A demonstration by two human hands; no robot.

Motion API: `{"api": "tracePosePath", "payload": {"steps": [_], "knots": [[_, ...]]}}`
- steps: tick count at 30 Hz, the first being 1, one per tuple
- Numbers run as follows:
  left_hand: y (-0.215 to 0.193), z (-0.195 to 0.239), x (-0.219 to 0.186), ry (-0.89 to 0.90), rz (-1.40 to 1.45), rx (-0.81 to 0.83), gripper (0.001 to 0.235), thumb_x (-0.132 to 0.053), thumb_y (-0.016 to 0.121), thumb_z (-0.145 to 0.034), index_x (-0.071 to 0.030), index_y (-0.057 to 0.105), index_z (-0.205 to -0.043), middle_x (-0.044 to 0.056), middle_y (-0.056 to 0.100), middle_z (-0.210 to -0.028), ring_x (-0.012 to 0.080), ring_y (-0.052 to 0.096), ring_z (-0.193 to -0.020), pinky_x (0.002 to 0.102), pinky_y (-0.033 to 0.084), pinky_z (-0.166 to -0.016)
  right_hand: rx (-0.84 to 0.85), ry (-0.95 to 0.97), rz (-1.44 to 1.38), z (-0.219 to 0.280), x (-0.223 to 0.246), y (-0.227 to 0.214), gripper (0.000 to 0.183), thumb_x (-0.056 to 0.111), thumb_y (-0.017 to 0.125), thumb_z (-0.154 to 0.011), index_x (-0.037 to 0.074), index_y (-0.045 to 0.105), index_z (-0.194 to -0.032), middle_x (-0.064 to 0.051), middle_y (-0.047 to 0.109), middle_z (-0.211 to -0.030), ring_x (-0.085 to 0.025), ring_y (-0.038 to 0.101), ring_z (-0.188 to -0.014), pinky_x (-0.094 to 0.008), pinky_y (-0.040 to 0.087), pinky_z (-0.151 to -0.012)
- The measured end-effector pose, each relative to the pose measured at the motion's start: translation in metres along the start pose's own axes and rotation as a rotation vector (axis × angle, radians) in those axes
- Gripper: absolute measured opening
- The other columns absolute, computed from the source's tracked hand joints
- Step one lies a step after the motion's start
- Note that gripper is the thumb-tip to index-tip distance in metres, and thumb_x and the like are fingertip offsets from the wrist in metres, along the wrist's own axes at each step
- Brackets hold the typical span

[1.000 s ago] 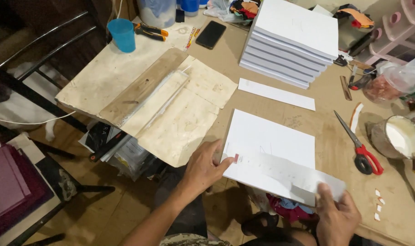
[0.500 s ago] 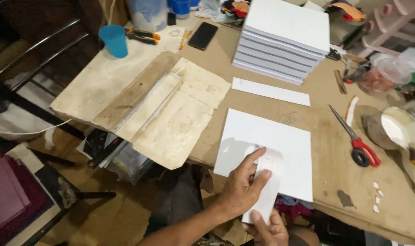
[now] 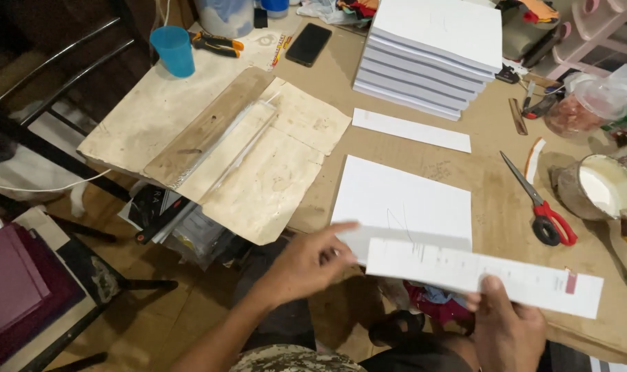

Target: Attaching paper labels to the spines of paper stacks using glue and scissors.

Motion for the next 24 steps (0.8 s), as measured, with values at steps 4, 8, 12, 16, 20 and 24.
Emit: {"api": "tracePosePath", "payload": {"steps": [4,8,12,16,20,24], "knots": [[-0.008,-0.021,0.047,0.046,-0.029,-0.274,0.057,-0.027,0.061,-0.098,-0.012,0.048,-0.152,0.009,0.072,-0.126,0.0187,0.072,-0.090,0.032,0.063,-0.080,0.049,0.028,0.114,-0.019,-0.020,0.021,0.036,0.015,0.074,-0.097,-0.007,0.064,-0.123,-0.015,0.072,-0.099,-0.018,0.069,-0.074,-0.024,0.061,-0.070],[-0.009,-0.028,0.058,0.062,-0.024,-0.350,0.047,-0.019,0.049,-0.100,-0.005,0.054,-0.145,0.015,0.070,-0.134,0.0276,0.069,-0.120,0.037,0.056,-0.100,0.007,0.091,0.263,0.000,0.002,0.058,0.037,0.014,0.073,-0.098,-0.010,0.063,-0.124,-0.022,0.072,-0.094,-0.024,0.071,-0.077,-0.029,0.063,-0.078],[-0.004,-0.037,0.066,0.054,-0.042,-0.405,0.055,-0.030,0.057,-0.097,-0.006,0.053,-0.146,0.016,0.069,-0.136,0.0259,0.077,-0.103,0.036,0.061,-0.090,0.049,0.203,0.311,0.008,-0.004,0.079,0.036,0.015,0.068,-0.098,-0.008,0.064,-0.126,-0.025,0.074,-0.103,-0.030,0.074,-0.085,-0.036,0.063,-0.084],[-0.002,-0.041,0.067,-0.002,-0.040,-0.432,0.066,-0.038,0.066,-0.092,-0.005,0.052,-0.147,0.013,0.071,-0.133,0.0238,0.079,-0.101,0.037,0.061,-0.092,0.079,0.228,0.328,0.021,-0.001,0.098,0.041,0.021,0.071,-0.095,-0.013,0.065,-0.119,-0.028,0.075,-0.093,-0.030,0.075,-0.084,-0.036,0.063,-0.086],[-0.001,-0.043,0.065,0.088,-0.121,-0.505,0.059,-0.034,0.066,-0.094,-0.006,0.055,-0.144,0.017,0.073,-0.125,0.0274,0.079,-0.098,0.042,0.061,-0.091,0.076,0.202,0.322,0.027,0.002,0.104,0.044,0.020,0.067,-0.097,-0.014,0.063,-0.124,-0.028,0.074,-0.095,-0.032,0.074,-0.083,-0.038,0.063,-0.087],[0.000,-0.045,0.060,0.170,-0.186,-0.538,0.051,-0.029,0.065,-0.097,-0.005,0.056,-0.141,0.017,0.074,-0.123,0.0313,0.079,-0.098,0.047,0.061,-0.088,0.040,0.218,0.282,0.031,-0.003,0.099,0.035,0.015,0.067,-0.099,-0.017,0.064,-0.113,-0.029,0.073,-0.090,-0.033,0.074,-0.080,-0.037,0.064,-0.085]]}}
Point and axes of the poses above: each hand's wrist, its own z-axis away from the middle knuckle, its own y-axis out of the palm, x = y × z, the point moved 6 cm from there along -z, towards the middle knuckle
